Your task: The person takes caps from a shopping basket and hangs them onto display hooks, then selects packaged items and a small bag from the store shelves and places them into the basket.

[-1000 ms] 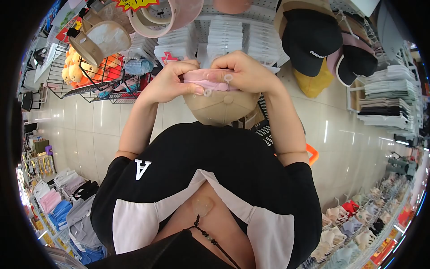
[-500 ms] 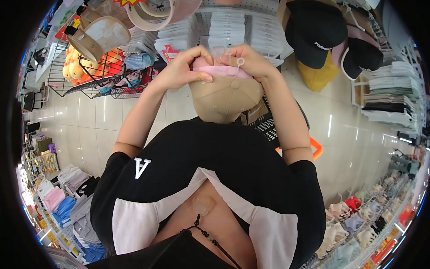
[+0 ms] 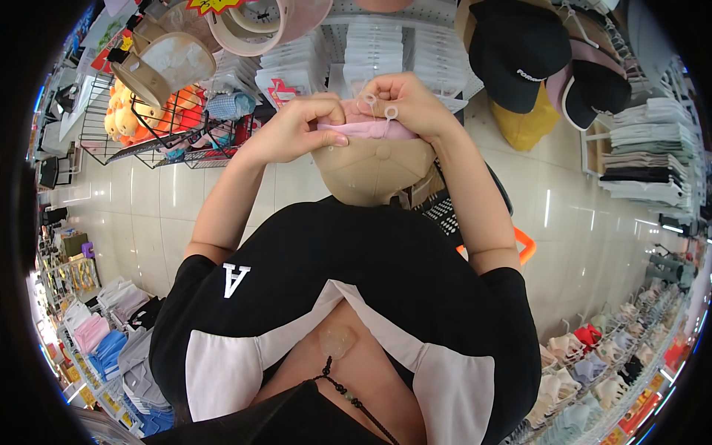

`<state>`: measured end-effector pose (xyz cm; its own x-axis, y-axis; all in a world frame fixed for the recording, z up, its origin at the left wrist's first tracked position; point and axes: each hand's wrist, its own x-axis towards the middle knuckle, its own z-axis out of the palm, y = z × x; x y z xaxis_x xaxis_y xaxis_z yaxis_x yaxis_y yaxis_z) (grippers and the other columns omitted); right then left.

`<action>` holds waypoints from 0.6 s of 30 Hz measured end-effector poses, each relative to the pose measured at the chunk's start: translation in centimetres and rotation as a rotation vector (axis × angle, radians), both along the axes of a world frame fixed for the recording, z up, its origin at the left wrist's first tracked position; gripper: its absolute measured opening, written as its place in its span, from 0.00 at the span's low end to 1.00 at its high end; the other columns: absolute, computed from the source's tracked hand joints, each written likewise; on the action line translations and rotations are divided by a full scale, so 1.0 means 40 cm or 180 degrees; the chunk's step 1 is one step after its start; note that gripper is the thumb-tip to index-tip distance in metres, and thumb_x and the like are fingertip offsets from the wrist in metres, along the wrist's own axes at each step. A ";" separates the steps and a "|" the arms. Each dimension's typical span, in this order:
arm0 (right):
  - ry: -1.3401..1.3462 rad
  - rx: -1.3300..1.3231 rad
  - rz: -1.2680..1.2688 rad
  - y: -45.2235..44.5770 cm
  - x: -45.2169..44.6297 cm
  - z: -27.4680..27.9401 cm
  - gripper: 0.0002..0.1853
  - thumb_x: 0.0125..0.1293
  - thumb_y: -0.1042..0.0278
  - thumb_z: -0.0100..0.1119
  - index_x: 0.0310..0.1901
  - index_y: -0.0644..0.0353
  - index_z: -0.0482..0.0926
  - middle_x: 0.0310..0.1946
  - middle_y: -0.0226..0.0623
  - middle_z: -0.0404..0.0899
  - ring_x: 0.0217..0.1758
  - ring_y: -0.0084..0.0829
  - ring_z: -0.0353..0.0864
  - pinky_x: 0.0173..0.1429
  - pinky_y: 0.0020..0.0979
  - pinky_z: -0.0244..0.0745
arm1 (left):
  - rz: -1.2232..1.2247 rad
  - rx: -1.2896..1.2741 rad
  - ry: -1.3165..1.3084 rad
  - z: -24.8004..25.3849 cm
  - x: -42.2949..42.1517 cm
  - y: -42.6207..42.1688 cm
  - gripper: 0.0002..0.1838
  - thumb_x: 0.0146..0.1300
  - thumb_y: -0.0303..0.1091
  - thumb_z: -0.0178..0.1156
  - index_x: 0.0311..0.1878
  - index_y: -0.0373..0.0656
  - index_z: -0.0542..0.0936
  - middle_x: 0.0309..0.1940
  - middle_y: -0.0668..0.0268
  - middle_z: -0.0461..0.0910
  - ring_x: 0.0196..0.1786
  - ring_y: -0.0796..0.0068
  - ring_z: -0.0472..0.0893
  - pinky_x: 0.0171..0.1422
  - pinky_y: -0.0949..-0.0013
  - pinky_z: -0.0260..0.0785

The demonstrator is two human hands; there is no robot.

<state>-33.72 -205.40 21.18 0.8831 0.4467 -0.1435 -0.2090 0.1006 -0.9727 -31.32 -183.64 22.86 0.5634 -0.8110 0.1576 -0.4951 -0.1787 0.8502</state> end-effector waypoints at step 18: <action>-0.0945 -0.0389 -0.0989 0.020 0.010 0.053 0.07 0.63 0.70 0.54 0.32 0.64 0.77 0.28 0.25 0.76 0.32 0.14 0.70 0.37 0.17 0.66 | 0.0386 -0.0538 -0.2125 0.059 -0.078 0.016 0.12 0.44 0.33 0.68 0.25 0.42 0.72 0.43 0.63 0.74 0.48 0.62 0.72 0.57 0.53 0.59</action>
<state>-33.32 -204.59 23.32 0.9836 0.1490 0.1012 0.1031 -0.0049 -0.9947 -34.46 -183.00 25.23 0.3872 -0.6823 0.6202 -0.9063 -0.1578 0.3921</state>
